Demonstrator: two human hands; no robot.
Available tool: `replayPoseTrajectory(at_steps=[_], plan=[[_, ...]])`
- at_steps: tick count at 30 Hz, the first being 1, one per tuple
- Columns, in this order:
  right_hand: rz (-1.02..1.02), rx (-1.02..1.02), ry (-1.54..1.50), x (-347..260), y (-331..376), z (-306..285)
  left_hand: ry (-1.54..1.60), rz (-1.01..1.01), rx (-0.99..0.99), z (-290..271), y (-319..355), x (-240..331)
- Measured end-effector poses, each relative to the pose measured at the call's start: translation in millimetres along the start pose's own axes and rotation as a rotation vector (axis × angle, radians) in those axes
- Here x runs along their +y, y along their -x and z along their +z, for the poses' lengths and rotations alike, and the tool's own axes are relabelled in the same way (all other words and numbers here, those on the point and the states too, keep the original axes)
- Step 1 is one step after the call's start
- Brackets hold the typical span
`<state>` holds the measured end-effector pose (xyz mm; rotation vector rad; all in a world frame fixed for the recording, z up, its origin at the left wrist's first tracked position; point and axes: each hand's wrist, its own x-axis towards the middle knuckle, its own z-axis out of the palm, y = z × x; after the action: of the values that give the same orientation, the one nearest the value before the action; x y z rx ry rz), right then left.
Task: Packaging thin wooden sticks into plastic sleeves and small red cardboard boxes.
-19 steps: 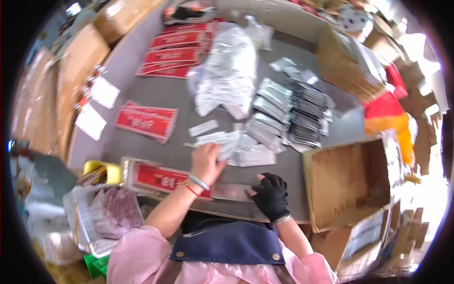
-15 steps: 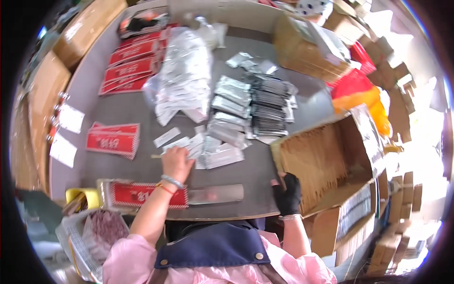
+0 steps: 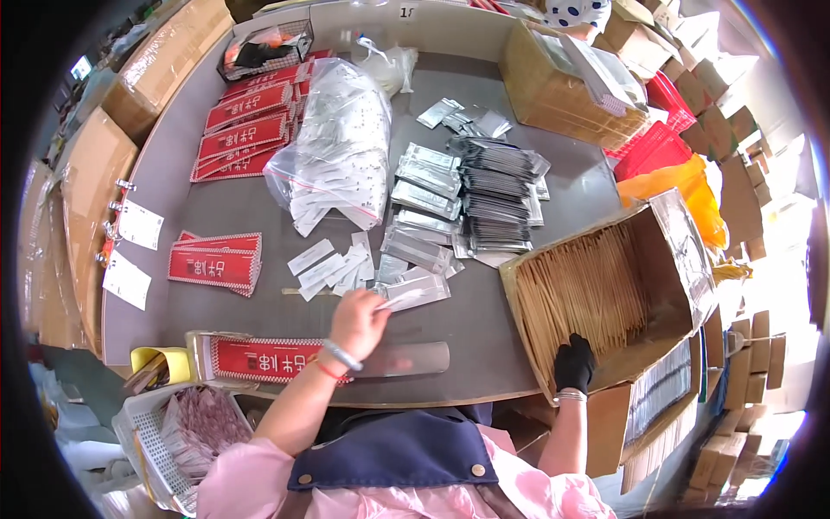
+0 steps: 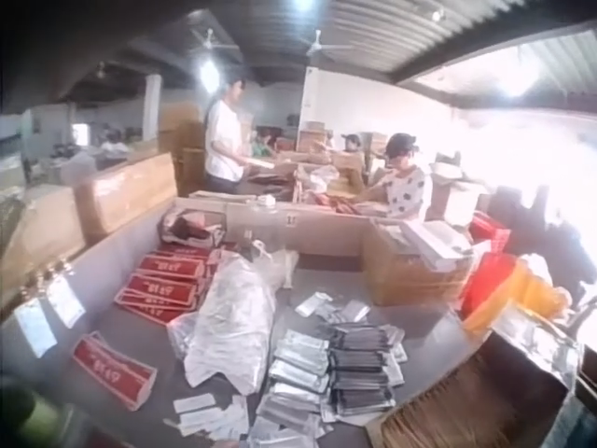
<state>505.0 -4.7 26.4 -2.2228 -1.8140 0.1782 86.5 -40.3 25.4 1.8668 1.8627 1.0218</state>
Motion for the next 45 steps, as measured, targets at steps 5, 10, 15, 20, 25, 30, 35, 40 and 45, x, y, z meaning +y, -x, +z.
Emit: replayPoseTrajectory(at_steps=[5,10,15,20,25,30,35,40,45], plan=[[0.022,0.071,-0.027,1.9,1.6,-0.5,-0.360,0.019,-0.055,20.3,-19.2,9.7],[0.010,0.273,-0.122,16.3,5.1,-5.9,-0.343,0.038,-0.106,26.5,-24.0,6.1],[-0.398,0.051,-0.261,-71.5,30.3,-28.6,0.087,-0.068,-0.231,-4.5,-8.6,11.9],[-0.525,-0.412,-0.522,-120.5,53.1,-13.0,-0.186,0.039,-0.429,-38.3,45.3,11.0],[-0.700,-0.500,-0.318,-118.1,47.9,0.3,-0.114,0.018,-0.192,-52.5,67.2,7.5],[-0.827,-0.509,0.003,-128.7,47.4,21.0,-0.229,0.026,-0.271,-66.4,88.6,-8.1],[-0.946,-0.401,-0.281,-151.1,57.8,58.2,-0.215,0.050,-0.261,-47.7,80.5,6.4],[-0.514,-0.578,-0.500,-171.1,76.3,60.4,-0.200,0.082,-0.297,-38.9,78.5,3.8],[-0.780,-0.635,-0.726,-211.7,95.2,55.2,-0.177,0.150,-0.315,-26.4,69.6,1.3]])
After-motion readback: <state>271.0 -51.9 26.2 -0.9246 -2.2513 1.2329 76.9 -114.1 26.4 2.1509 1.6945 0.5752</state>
